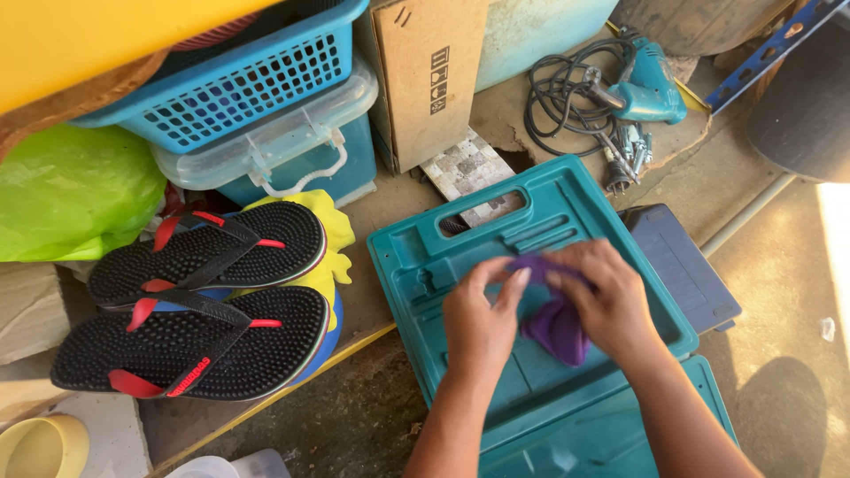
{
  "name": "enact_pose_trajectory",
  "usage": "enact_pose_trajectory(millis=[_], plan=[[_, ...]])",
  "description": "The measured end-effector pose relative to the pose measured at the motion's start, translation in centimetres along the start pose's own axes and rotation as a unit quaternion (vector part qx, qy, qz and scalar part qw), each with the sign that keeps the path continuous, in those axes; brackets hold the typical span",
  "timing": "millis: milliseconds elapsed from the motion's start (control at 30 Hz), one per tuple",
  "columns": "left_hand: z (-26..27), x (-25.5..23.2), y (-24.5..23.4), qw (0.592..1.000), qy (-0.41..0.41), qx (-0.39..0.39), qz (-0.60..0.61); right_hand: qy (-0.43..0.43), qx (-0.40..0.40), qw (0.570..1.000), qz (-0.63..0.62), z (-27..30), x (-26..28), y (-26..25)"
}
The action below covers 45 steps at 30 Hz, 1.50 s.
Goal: The person opens a teal plastic toolbox case and wipes its lid with a purple cloth. They remove a power drill, its cord, and metal bits and sockets from the case, set the tools on the ground beside the shelf, and continue wiping the empty case interior, lid, and outer surfaces.
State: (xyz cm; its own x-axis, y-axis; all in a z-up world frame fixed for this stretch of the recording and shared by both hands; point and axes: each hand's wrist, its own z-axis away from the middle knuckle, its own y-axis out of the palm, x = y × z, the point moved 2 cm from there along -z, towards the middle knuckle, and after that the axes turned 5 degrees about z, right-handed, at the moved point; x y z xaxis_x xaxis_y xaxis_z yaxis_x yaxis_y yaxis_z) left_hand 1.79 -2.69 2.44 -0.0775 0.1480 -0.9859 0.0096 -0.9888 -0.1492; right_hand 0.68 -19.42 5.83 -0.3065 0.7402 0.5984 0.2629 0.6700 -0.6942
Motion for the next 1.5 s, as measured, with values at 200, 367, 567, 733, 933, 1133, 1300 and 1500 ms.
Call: enact_pose_trajectory(millis=[200,367,567,733,933,1133,1300,1500], plan=[[1.5,2.7,-0.5,0.912,0.042,0.141,-0.383,0.058,-0.022,0.993,0.105,-4.7,-3.1,2.5],[1.4,3.9,-0.5,0.909,0.042,0.164,-0.380,0.007,-0.070,0.982,0.173,-6.1,-5.1,4.2],[1.2,4.6,-0.5,0.911,0.032,0.167,-0.376,-0.027,-0.036,0.984,0.171,-9.0,-7.7,6.0],[1.0,4.8,-0.4,0.911,0.053,0.157,-0.378,-0.001,-0.012,0.987,0.163,-10.0,-9.3,4.4],[1.1,5.3,-0.4,0.914,0.073,0.144,-0.373,-0.040,0.003,0.988,0.149,-10.0,-6.2,6.7],[1.0,5.4,-0.3,0.911,0.064,0.154,-0.378,-0.096,0.041,0.984,0.146,-10.3,-4.0,9.6],[1.0,5.4,-0.3,0.907,0.082,0.146,-0.387,-0.091,0.014,0.987,0.130,-10.0,-2.5,10.6],[1.0,5.4,-0.3,0.901,0.068,0.159,-0.397,-0.137,0.111,0.978,0.113,-10.0,-1.1,10.6]])
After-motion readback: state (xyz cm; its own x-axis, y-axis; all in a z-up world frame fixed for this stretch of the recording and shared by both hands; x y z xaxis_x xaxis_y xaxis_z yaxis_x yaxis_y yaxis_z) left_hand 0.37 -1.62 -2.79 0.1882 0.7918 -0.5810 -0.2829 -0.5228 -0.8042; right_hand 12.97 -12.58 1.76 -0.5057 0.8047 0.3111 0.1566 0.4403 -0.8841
